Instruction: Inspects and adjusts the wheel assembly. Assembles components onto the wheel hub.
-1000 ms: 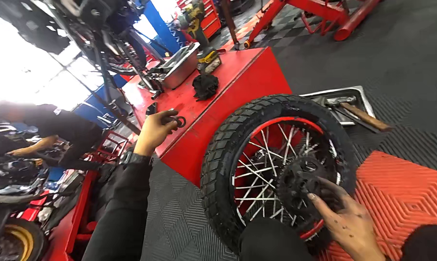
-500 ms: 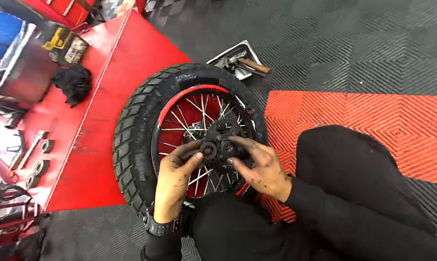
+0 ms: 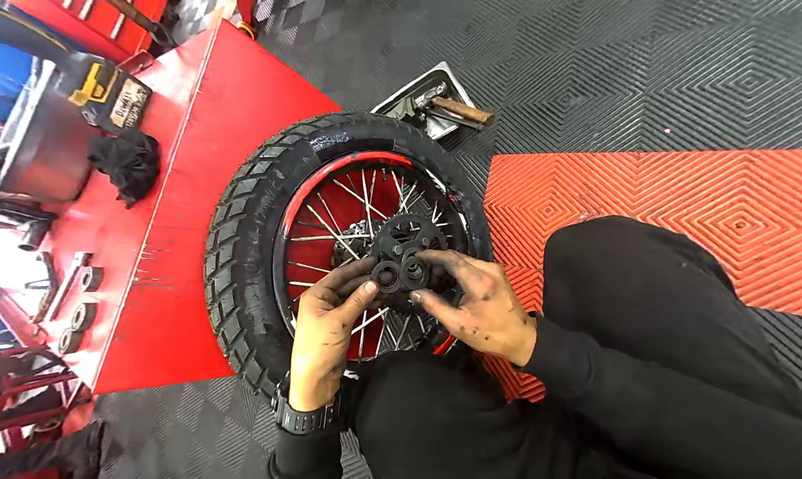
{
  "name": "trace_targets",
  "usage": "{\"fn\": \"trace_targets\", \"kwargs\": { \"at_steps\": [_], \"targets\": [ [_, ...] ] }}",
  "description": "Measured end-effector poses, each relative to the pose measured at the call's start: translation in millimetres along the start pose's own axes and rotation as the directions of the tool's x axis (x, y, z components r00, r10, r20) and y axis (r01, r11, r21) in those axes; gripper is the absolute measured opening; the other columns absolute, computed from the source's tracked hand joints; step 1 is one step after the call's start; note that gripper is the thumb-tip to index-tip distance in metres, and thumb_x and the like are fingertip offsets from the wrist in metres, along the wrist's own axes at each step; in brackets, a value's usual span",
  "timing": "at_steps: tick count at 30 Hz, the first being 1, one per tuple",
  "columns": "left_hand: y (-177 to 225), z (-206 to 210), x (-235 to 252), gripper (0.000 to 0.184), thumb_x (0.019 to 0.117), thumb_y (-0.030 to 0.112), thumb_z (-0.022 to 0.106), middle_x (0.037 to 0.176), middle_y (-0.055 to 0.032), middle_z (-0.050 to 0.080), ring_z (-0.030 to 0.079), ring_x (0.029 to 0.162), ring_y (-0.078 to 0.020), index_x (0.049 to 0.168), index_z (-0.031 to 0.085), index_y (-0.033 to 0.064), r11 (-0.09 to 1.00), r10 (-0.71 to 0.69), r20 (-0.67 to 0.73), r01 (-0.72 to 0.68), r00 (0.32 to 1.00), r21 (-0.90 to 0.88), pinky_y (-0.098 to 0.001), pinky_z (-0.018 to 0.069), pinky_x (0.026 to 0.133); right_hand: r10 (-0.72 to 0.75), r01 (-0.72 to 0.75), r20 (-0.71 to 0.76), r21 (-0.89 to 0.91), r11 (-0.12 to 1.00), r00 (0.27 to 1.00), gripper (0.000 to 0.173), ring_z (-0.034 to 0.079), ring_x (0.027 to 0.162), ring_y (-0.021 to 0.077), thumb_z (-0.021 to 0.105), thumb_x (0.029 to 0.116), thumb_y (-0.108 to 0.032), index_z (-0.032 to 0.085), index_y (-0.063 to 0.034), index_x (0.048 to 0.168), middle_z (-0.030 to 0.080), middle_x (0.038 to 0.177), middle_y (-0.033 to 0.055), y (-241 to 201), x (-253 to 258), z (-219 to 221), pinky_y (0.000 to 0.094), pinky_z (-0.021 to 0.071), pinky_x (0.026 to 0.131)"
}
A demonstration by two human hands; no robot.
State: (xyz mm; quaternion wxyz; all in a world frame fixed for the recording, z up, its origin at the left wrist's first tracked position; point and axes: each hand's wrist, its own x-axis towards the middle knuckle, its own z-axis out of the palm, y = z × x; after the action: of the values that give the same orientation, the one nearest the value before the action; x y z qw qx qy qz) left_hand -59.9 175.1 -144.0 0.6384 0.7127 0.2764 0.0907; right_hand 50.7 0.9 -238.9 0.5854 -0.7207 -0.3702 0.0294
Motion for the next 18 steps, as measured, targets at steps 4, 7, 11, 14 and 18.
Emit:
{"fn": "trace_targets", "kwargs": {
  "at_steps": [4, 7, 11, 14, 18],
  "targets": [
    [-2.2, -0.5, -0.9, 0.034, 0.0961, -0.001, 0.065, 0.111, -0.0189, 0.074, 0.074, 0.093, -0.0265, 0.131, 0.067, -0.001, 1.0, 0.011, 0.011, -0.011, 1.0, -0.008, -0.0384, 0.0631, 0.084, -0.002, 0.002, 0.008, 0.007, 1.0, 1.0, 0.045, 0.069, 0.091, 0.0072, 0.076, 0.0906, -0.032, 0.068, -0.009, 0.128, 0.073, 0.111, 0.0, -0.8, -0.2, -0.3, 0.0316, 0.0609, 0.079],
    [-2.1, -1.1, -1.7, 0.035, 0.0957, -0.002, 0.065, 0.111, -0.0184, 0.074, 0.074, 0.092, -0.0256, 0.131, 0.067, -0.0002, 1.0, 0.003, 0.008, -0.003, 1.0, -0.013, -0.0383, 0.0632, 0.083, 0.004, -0.004, 0.006, 0.03, 1.0, 1.0, 0.045, 0.069, 0.091, 0.0063, 0.077, 0.0904, -0.031, 0.068, -0.0087, 0.128, 0.073, 0.11, -0.0006, -1.2, 0.1, -0.6, 0.03, 0.0608, 0.079],
    [-2.6, -2.2, -1.6, 0.035, 0.0956, -0.001, 0.066, 0.109, -0.0177, 0.074, 0.074, 0.088, -0.0245, 0.131, 0.067, 0.0007, 1.0, -0.003, -0.005, 0.003, 1.0, -0.013, -0.0367, 0.0632, 0.081, -0.004, 0.004, -0.004, 0.037, 0.999, 1.0, 0.045, 0.068, 0.088, 0.0052, 0.077, 0.0897, -0.03, 0.068, -0.0078, 0.128, 0.072, 0.106, -0.0014, -0.8, 1.3, -0.4, 0.0275, 0.0606, 0.078],
    [-2.7, -1.6, -2.0, 0.036, 0.0957, -0.001, 0.066, 0.109, -0.0183, 0.074, 0.074, 0.09, -0.0255, 0.131, 0.067, 0.0003, 1.0, -0.01, -0.007, 0.01, 1.0, -0.022, -0.0375, 0.0629, 0.083, 0.0, 0.0, 0.002, 0.03, 1.0, 1.0, 0.045, 0.068, 0.089, 0.0048, 0.077, 0.0897, -0.031, 0.068, -0.0087, 0.128, 0.073, 0.106, -0.0021, -1.1, 1.4, -0.1, 0.0273, 0.0605, 0.078],
    [-3.3, -1.5, -1.9, 0.036, 0.0957, 0.0, 0.066, 0.11, -0.0187, 0.074, 0.074, 0.09, -0.0261, 0.131, 0.067, 0.0001, 1.0, -0.01, -0.005, 0.01, 1.0, -0.018, -0.0381, 0.0628, 0.083, 0.014, -0.014, 0.006, 0.035, 0.999, 1.0, 0.045, 0.068, 0.088, 0.0052, 0.077, 0.0894, -0.03, 0.068, -0.0084, 0.128, 0.073, 0.105, -0.0015, -0.3, 1.5, 0.3, 0.0281, 0.0607, 0.078]
  ]
}}
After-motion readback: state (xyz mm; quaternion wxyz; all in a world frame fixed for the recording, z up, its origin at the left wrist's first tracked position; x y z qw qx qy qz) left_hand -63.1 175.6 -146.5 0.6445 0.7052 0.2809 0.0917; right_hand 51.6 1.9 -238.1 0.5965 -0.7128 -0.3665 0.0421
